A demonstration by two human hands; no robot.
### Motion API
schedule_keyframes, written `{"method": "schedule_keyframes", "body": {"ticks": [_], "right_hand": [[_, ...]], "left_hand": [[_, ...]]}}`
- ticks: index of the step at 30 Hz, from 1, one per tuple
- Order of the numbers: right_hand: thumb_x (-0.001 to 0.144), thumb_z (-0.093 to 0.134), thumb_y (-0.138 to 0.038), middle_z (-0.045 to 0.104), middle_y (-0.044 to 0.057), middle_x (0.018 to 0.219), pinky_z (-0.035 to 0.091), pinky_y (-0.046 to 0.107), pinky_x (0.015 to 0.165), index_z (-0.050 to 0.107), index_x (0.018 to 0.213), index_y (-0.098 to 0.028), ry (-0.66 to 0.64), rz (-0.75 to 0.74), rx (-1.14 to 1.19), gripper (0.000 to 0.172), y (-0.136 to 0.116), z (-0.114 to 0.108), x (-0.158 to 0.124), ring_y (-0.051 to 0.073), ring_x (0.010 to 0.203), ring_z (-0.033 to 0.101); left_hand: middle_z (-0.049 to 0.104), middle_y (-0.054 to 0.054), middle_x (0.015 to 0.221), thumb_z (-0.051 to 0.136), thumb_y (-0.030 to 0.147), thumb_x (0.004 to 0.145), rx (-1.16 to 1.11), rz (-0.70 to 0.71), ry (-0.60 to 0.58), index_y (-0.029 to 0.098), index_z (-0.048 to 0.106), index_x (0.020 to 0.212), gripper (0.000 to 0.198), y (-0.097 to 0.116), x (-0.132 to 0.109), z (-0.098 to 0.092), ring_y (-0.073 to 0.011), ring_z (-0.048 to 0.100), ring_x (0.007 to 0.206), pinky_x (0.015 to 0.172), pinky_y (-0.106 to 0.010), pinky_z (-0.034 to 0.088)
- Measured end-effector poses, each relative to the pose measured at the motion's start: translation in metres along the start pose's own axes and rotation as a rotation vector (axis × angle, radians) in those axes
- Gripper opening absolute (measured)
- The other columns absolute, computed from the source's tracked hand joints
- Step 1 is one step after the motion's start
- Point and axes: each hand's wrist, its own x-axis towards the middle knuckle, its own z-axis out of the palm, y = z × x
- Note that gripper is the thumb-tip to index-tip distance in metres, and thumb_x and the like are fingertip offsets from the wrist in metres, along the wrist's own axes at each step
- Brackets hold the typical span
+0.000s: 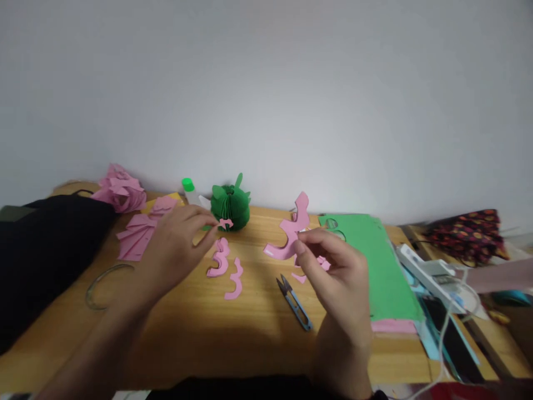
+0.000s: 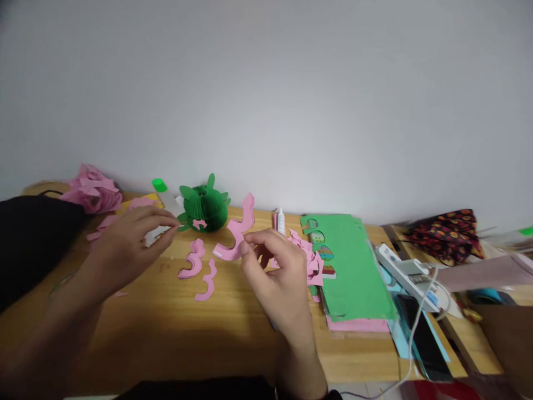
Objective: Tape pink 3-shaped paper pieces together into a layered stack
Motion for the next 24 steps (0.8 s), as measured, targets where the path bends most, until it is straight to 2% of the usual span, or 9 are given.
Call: {"method": "schedule_keyframes", "body": {"ticks": [4, 8, 12, 20, 22, 24], "right_hand": [[0.087, 0.065, -0.016, 0.066, -0.006, 0.07, 0.045, 0.021, 0.053, 0.069, 0.084, -0.025, -0.007, 0.064, 0.007, 0.01, 0.0, -0.002, -0.001, 0.008, 0.058, 0.057], [0.086, 0.067, -0.018, 0.066, -0.006, 0.07, 0.045, 0.022, 0.053, 0.07, 0.083, -0.025, -0.009, 0.082, -0.004, 0.008, 0.0, -0.001, -0.002, 0.008, 0.057, 0.058], [0.086, 0.067, -0.019, 0.067, -0.006, 0.07, 0.046, 0.023, 0.053, 0.07, 0.084, -0.025, -0.011, 0.082, -0.005, 0.007, 0.0, 0.0, -0.002, 0.008, 0.056, 0.059], [0.084, 0.067, -0.018, 0.067, -0.004, 0.067, 0.045, 0.025, 0.051, 0.07, 0.083, -0.023, -0.01, 0.058, -0.032, 0.006, 0.001, -0.001, 0.0, 0.01, 0.054, 0.059], [0.084, 0.066, -0.017, 0.067, -0.003, 0.067, 0.045, 0.024, 0.051, 0.07, 0.082, -0.022, -0.015, 0.052, -0.019, 0.007, 0.002, 0.0, 0.001, 0.011, 0.055, 0.059], [0.084, 0.065, -0.016, 0.068, -0.002, 0.067, 0.046, 0.024, 0.051, 0.07, 0.082, -0.021, -0.031, 0.051, 0.02, 0.007, 0.001, 0.002, 0.002, 0.011, 0.055, 0.059]], "left_hand": [[0.073, -0.007, 0.088, 0.045, 0.028, 0.085, 0.127, -0.27, -0.258, 0.02, 0.067, 0.079, 0.024, -0.052, -0.034, 0.0, -0.0243, 0.067, 0.087, 0.079, -0.038, 0.051], [0.073, -0.009, 0.086, 0.044, 0.027, 0.081, 0.192, -0.35, -0.349, 0.019, 0.069, 0.077, 0.027, -0.075, -0.054, 0.002, -0.0242, 0.067, 0.082, 0.078, -0.037, 0.051], [0.072, -0.012, 0.085, 0.045, 0.029, 0.081, 0.208, -0.345, -0.334, 0.018, 0.069, 0.073, 0.028, -0.079, -0.056, 0.003, -0.0262, 0.066, 0.082, 0.075, -0.037, 0.05], [0.071, -0.01, 0.081, 0.053, 0.035, 0.081, 0.188, -0.315, -0.199, 0.021, 0.066, 0.067, 0.023, -0.078, -0.05, -0.004, -0.0274, 0.065, 0.08, 0.072, -0.039, 0.049], [0.072, -0.01, 0.083, 0.055, 0.033, 0.08, 0.163, -0.296, -0.166, 0.022, 0.066, 0.068, 0.02, -0.074, -0.044, -0.004, -0.0273, 0.066, 0.083, 0.074, -0.039, 0.049], [0.073, -0.008, 0.083, 0.056, 0.033, 0.081, 0.093, -0.281, -0.134, 0.022, 0.067, 0.071, 0.019, -0.06, -0.035, -0.005, -0.0249, 0.068, 0.082, 0.073, -0.036, 0.051]]}}
